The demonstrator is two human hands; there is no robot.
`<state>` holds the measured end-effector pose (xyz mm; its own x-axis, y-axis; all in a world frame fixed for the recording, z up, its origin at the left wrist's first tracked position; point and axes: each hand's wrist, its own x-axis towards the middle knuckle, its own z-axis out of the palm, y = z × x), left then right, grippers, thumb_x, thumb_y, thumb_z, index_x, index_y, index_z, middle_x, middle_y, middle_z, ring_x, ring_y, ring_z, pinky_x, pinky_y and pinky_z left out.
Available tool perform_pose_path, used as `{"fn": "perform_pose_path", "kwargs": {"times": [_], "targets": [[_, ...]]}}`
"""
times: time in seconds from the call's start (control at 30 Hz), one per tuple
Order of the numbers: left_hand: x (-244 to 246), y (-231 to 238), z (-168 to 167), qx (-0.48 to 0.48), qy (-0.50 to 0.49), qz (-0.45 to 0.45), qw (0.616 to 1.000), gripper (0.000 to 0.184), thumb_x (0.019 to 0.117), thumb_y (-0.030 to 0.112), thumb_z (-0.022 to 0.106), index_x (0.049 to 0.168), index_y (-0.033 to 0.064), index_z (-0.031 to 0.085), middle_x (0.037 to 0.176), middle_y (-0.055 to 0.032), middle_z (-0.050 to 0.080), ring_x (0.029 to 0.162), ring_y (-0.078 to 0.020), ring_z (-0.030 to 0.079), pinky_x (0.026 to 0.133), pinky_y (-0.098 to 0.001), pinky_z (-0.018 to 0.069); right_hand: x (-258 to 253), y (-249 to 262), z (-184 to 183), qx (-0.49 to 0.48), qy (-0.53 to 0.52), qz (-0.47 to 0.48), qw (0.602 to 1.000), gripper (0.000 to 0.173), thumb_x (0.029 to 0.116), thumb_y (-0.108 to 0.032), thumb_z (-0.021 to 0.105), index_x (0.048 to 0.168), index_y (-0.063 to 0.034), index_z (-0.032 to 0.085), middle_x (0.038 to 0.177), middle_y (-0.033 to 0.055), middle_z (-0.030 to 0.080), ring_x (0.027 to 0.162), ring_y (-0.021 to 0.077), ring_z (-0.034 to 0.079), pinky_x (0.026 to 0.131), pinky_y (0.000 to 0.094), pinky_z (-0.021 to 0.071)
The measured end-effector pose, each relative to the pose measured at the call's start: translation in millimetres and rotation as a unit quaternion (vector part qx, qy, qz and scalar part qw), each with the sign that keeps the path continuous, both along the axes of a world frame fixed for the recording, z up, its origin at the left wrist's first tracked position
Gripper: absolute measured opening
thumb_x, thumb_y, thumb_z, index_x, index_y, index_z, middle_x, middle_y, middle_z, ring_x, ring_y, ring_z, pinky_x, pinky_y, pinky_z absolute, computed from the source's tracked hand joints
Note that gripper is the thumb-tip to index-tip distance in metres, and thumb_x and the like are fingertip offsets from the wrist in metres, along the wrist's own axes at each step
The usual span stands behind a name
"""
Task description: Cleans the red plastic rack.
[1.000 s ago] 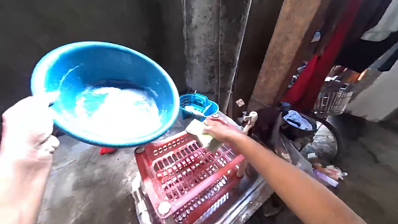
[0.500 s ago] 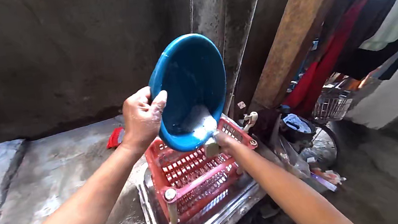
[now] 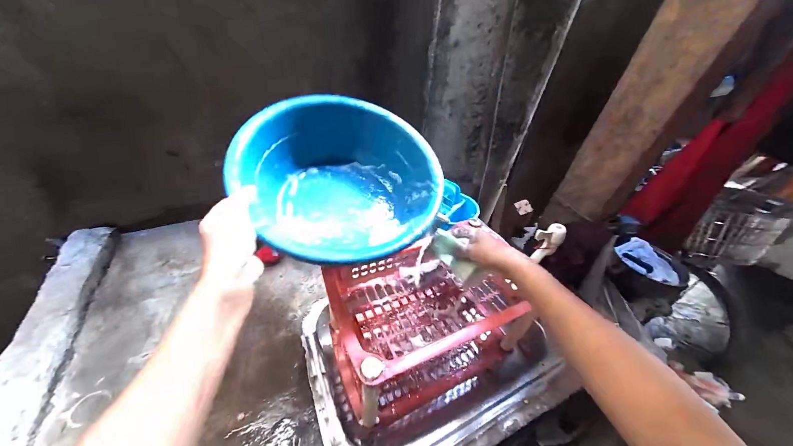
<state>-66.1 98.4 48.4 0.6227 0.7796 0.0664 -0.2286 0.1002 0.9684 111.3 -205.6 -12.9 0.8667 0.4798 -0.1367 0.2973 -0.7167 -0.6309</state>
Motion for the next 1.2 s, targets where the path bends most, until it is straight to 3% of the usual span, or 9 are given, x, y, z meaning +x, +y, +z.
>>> {"fn": "perform_pose_path", "kwargs": {"times": [0.17,0.4,0.57,0.63,0.73,0.87,0.93,1.03,1.2], "targets": [[-70,79,-60,-0.097,0.044,0.114,0.988,0.04,0.108,0.033,0.048,0.138,0.0066,0.051,0.118,-0.0114,0.064,0.096,-0.0184,0.068,0.079,-0.0371,0.0593,-8,-1,-29,-0.29,-0.061,-0.005,0.955,0.051,0.0971,-0.014,0.063,0.143,0.004,0.05,0.142,0.0343,0.05,0.132,0.0529,0.049,0.103,0.0699,0.042],[-161,139,-132,-0.049,0.167,0.23,0.957,0.044,0.1087,0.024,0.046,0.145,-0.0006,0.045,0.14,-0.0188,0.052,0.118,-0.0214,0.059,0.098,-0.0405,0.0503,6,-14,-13,-0.189,-0.117,-0.039,0.974,0.042,0.0994,-0.019,0.064,0.133,0.0062,0.057,0.125,0.0333,0.062,0.119,0.0497,0.06,0.1,0.0657,0.0469],[-184,143,-155,-0.078,0.129,0.254,0.955,0.047,0.1086,0.025,0.042,0.15,0.0032,0.04,0.142,-0.0189,0.051,0.116,-0.0237,0.06,0.093,-0.0412,0.0525,9,-3,-18,-0.262,-0.084,0.006,0.962,0.048,0.1016,-0.023,0.062,0.142,0.0027,0.053,0.136,0.0317,0.056,0.127,0.0477,0.056,0.104,0.064,0.0439],[-180,123,-153,0.002,0.13,0.282,0.951,0.057,0.1057,0.019,0.05,0.154,-0.0028,0.028,0.15,-0.0221,0.044,0.131,-0.0246,0.052,0.106,-0.0391,0.0469,14,-7,-19,-0.262,-0.068,0.018,0.962,0.05,0.1006,-0.024,0.064,0.142,0.0029,0.053,0.137,0.0318,0.056,0.129,0.0474,0.055,0.106,0.0639,0.0424],[-134,41,-145,0.087,0.115,0.136,0.98,0.069,0.1026,0.015,0.053,0.158,-0.0039,0.017,0.159,-0.0253,0.032,0.143,-0.0278,0.042,0.113,-0.041,0.0426,18,-6,-19,-0.267,-0.068,0.019,0.961,0.045,0.0999,-0.022,0.064,0.136,0.0039,0.056,0.133,0.0312,0.059,0.127,0.0472,0.056,0.105,0.0637,0.0433],[-52,-73,-134,-0.098,0.128,-0.226,0.961,0.065,0.1051,0.026,0.053,0.16,0.0076,0.021,0.149,-0.0168,0.047,0.126,-0.024,0.055,0.097,-0.0425,0.0504,14,0,-21,-0.281,-0.118,0.045,0.951,0.038,0.1018,-0.016,0.06,0.132,0.0073,0.058,0.13,0.0327,0.059,0.123,0.0497,0.058,0.102,0.0654,0.0448],[-23,-93,-130,-0.177,0.131,-0.242,0.945,0.053,0.1044,0.02,0.056,0.15,0.0044,0.034,0.124,-0.016,0.059,0.102,-0.0201,0.064,0.083,-0.0365,0.0559,10,5,-23,-0.339,-0.132,0.026,0.931,0.037,0.1018,-0.007,0.056,0.135,0.0096,0.055,0.135,0.0344,0.056,0.126,0.0513,0.056,0.102,0.0651,0.046],[-11,-92,-130,-0.171,0.138,-0.273,0.937,0.057,0.1012,0.006,0.051,0.153,0.0015,0.027,0.122,-0.0169,0.055,0.098,-0.0185,0.061,0.081,-0.0337,0.0536,12,8,-28,-0.366,-0.094,-0.053,0.924,0.039,0.0976,0.0,0.057,0.134,0.0137,0.053,0.138,0.0344,0.054,0.13,0.05,0.054,0.103,0.0641,0.0449],[-15,-85,-125,-0.147,0.149,-0.311,0.927,0.048,0.1042,0.008,0.047,0.149,-0.0014,0.031,0.116,-0.0132,0.056,0.095,-0.0128,0.061,0.081,-0.0279,0.0536,19,37,-33,-0.274,-0.039,-0.104,0.955,0.037,0.1006,-0.012,0.057,0.13,0.0113,0.057,0.132,0.0333,0.059,0.127,0.0487,0.056,0.103,0.0648,0.0441]]}}
